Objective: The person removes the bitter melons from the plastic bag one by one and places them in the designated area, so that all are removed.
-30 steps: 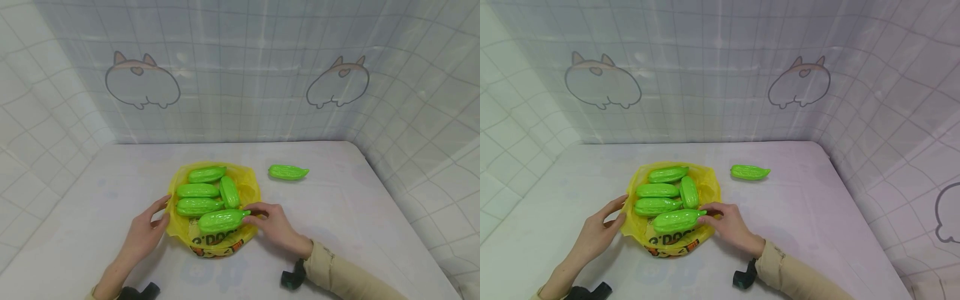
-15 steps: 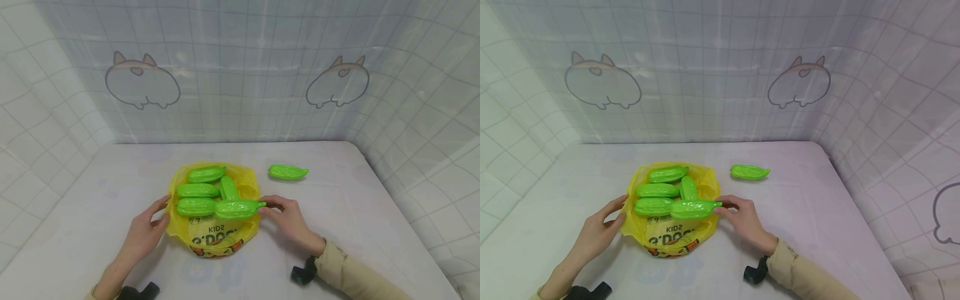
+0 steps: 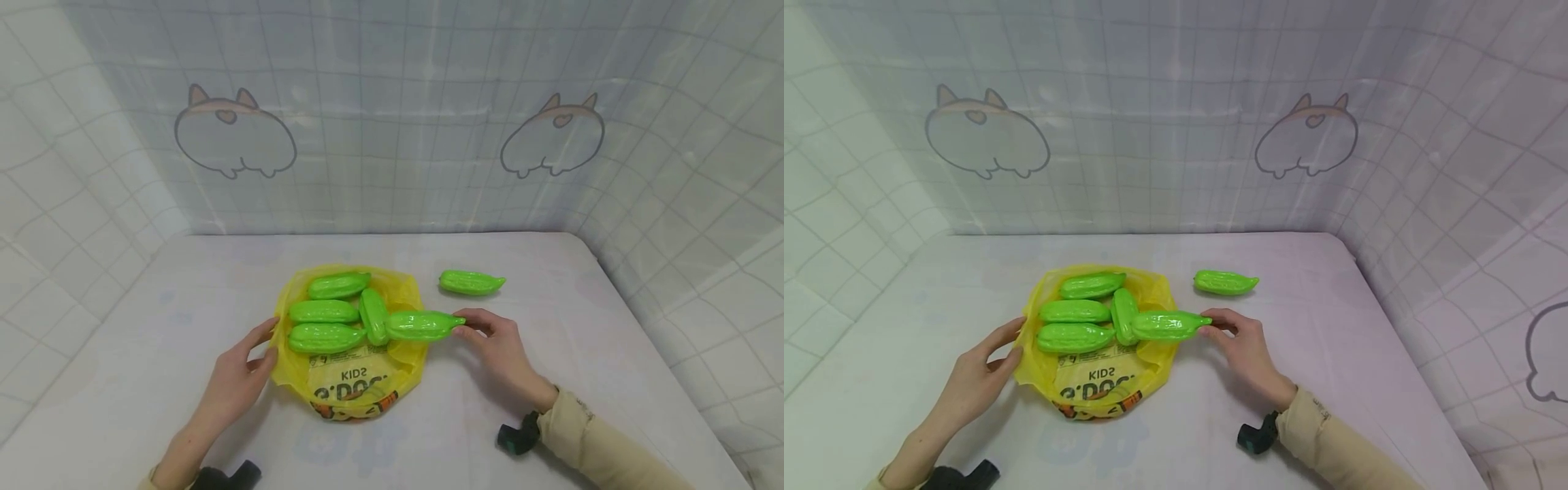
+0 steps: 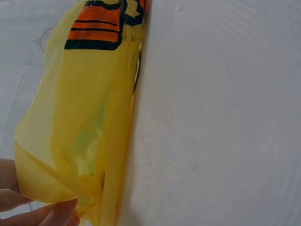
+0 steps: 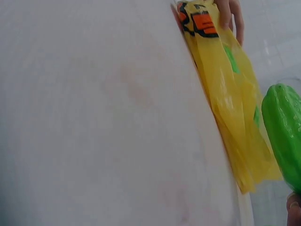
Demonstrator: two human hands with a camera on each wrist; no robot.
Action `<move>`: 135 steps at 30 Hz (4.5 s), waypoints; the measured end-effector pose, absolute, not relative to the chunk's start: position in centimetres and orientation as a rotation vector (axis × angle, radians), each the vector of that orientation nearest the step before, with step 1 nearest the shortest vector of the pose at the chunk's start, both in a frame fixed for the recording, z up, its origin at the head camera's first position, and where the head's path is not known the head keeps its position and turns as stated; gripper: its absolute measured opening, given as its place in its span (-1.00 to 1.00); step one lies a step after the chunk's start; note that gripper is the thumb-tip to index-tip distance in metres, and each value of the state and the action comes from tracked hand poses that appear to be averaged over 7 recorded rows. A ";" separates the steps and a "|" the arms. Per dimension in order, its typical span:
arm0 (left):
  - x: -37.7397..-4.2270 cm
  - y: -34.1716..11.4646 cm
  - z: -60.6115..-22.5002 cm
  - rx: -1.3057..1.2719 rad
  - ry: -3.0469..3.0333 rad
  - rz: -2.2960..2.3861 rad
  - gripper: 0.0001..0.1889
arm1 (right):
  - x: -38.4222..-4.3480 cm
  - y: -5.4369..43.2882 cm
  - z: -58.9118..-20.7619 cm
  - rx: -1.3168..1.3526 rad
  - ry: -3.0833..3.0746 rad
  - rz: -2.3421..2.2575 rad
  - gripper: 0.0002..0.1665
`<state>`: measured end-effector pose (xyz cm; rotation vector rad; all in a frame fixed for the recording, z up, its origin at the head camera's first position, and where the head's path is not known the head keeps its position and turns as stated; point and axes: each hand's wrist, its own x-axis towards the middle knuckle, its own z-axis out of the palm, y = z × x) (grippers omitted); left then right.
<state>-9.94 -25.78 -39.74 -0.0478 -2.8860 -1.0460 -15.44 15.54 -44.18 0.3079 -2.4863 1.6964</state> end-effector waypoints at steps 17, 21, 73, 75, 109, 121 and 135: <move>-9.9 -25.7 -39.8 -0.075 -2.867 -1.065 -0.46 | -16.9 18.8 -44.8 0.210 -2.473 1.480 -0.64; -9.9 -25.8 -39.7 -0.070 -2.873 -1.064 -0.46 | -17.1 19.4 -44.8 0.219 -2.442 1.477 -0.64; -10.0 -25.8 -40.0 -0.084 -2.849 -1.053 -0.47 | -18.3 21.6 -47.0 0.088 -2.483 1.282 -0.58; -10.0 -25.8 -40.0 -0.082 -2.851 -1.053 -0.47 | -18.3 21.6 -47.1 0.077 -2.493 1.272 -0.57; -10.0 -25.8 -40.1 -0.090 -2.853 -1.032 -0.48 | -18.3 21.8 -47.0 0.052 -2.550 1.386 -0.43; -10.0 -25.9 -40.2 -0.083 -2.857 -1.043 -0.47 | -18.2 21.7 -46.9 0.036 -2.527 1.442 -0.41; -10.0 -25.9 -40.3 -0.095 -2.851 -1.027 -0.48 | -18.2 21.7 -47.0 0.044 -2.493 1.449 -0.39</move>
